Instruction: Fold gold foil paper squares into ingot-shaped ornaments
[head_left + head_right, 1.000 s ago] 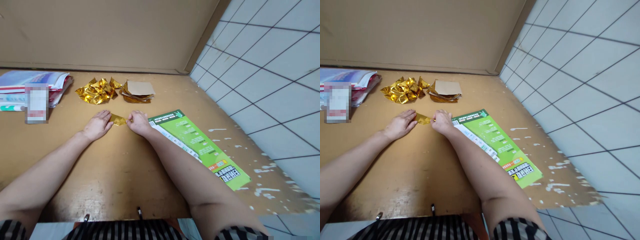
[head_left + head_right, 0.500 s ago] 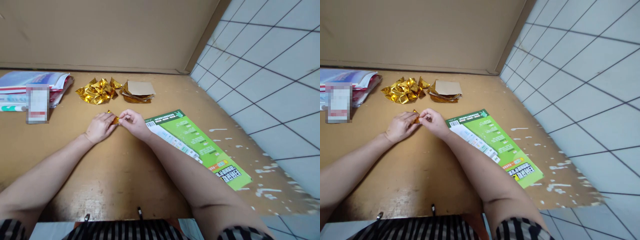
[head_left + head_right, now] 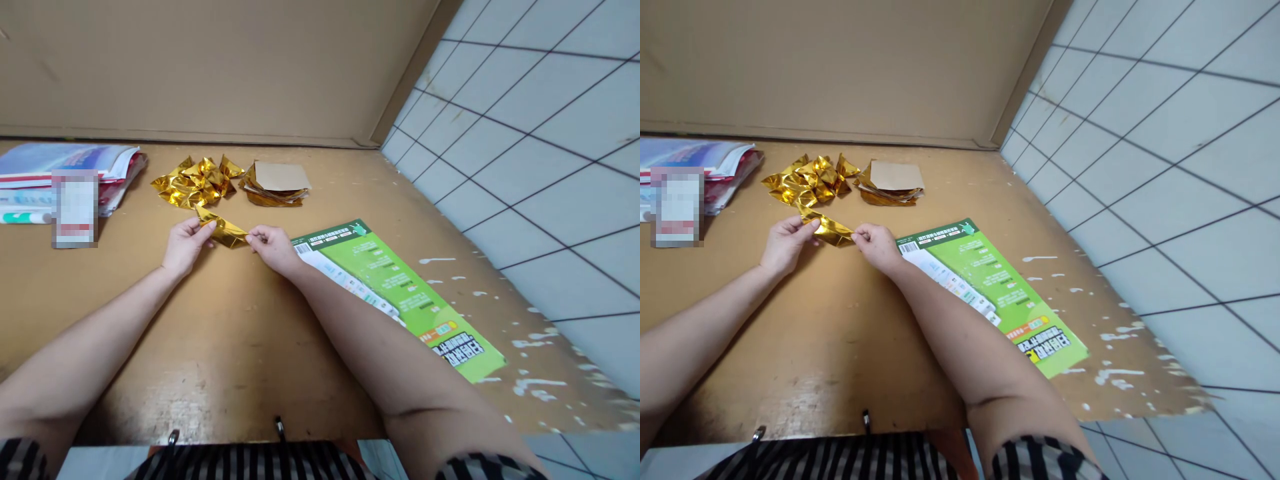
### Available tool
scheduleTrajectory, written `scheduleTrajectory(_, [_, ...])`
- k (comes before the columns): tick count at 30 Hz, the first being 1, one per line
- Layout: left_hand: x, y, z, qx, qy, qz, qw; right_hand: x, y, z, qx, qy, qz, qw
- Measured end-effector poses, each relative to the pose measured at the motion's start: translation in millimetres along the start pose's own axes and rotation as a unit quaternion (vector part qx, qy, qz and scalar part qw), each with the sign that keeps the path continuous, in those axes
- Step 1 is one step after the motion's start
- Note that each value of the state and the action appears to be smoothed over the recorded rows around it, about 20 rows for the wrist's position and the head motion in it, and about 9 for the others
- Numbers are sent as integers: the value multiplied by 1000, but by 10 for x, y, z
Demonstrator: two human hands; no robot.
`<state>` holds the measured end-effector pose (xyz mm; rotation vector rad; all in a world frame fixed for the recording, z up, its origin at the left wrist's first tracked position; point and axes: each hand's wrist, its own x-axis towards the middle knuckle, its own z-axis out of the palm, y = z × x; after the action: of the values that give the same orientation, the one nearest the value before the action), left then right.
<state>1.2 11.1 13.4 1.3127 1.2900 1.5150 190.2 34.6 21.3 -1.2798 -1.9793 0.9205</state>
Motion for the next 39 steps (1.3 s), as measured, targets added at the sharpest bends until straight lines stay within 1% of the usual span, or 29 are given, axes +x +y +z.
scheduleTrajectory(2, [56,-80,-71,50,20,6,999,-9,-29,-25,-48,3,15,999])
scheduleTrajectory(3, [79,-112,-105,87,41,24,995,-15,-49,-41,-82,2,21,996])
scheduleTrajectory(5, [99,-144,-159,189,74,86,975,-26,-93,-76,-151,-6,31,988])
scheduleTrajectory(6, [95,-143,-174,244,68,123,960,-31,-115,-90,-182,-10,33,983])
scheduleTrajectory(7, [82,-134,-179,294,45,159,941,-33,-136,-101,-208,-15,34,977])
scheduleTrajectory(8, [62,-119,-175,336,8,194,922,-35,-152,-109,-229,-18,33,973])
scheduleTrajectory(11, [-8,-83,-122,405,-127,269,865,-26,-170,-115,-265,-25,24,964])
scheduleTrajectory(13, [-41,-92,-77,433,-190,289,832,-14,-156,-114,-275,-28,15,961])
scheduleTrajectory(14, [-49,-106,-59,447,-210,288,820,-8,-144,-115,-279,-27,12,960])
scheduleTrajectory(16, [-56,-138,-39,475,-233,271,804,-6,-123,-114,-292,-17,9,956])
scheduleTrajectory(18, [-56,-160,-34,493,-240,255,796,-21,-116,-106,-310,2,-9,951])
scheduleTrajectory(20, [-57,-161,-35,503,-240,249,792,-53,-127,-80,-323,12,-58,945])
scheduleTrajectory(21, [-59,-155,-36,506,-241,249,790,-72,-136,-57,-325,6,-93,941])
scheduleTrajectory(23, [-64,-139,-36,513,-244,250,784,-109,-154,3,-321,-33,-157,933])
scheduleTrajectory(25, [-69,-127,-35,519,-246,247,780,-135,-157,68,-321,-86,-181,926])
scheduleTrajectory(27, [-69,-127,-39,524,-245,242,779,-145,-146,117,-326,-116,-172,922])
scheduleTrajectory(30, [-54,-141,-63,522,-237,238,784,-141,-137,125,-335,-120,-158,921])
scheduleTrajectory(34, [-1,-148,-130,524,-213,235,790,-148,-222,38,-359,-118,-147,914])
scheduleTrajectory(39, [72,-108,-213,535,-188,214,795,-159,-346,-69,-385,-120,-96,910])
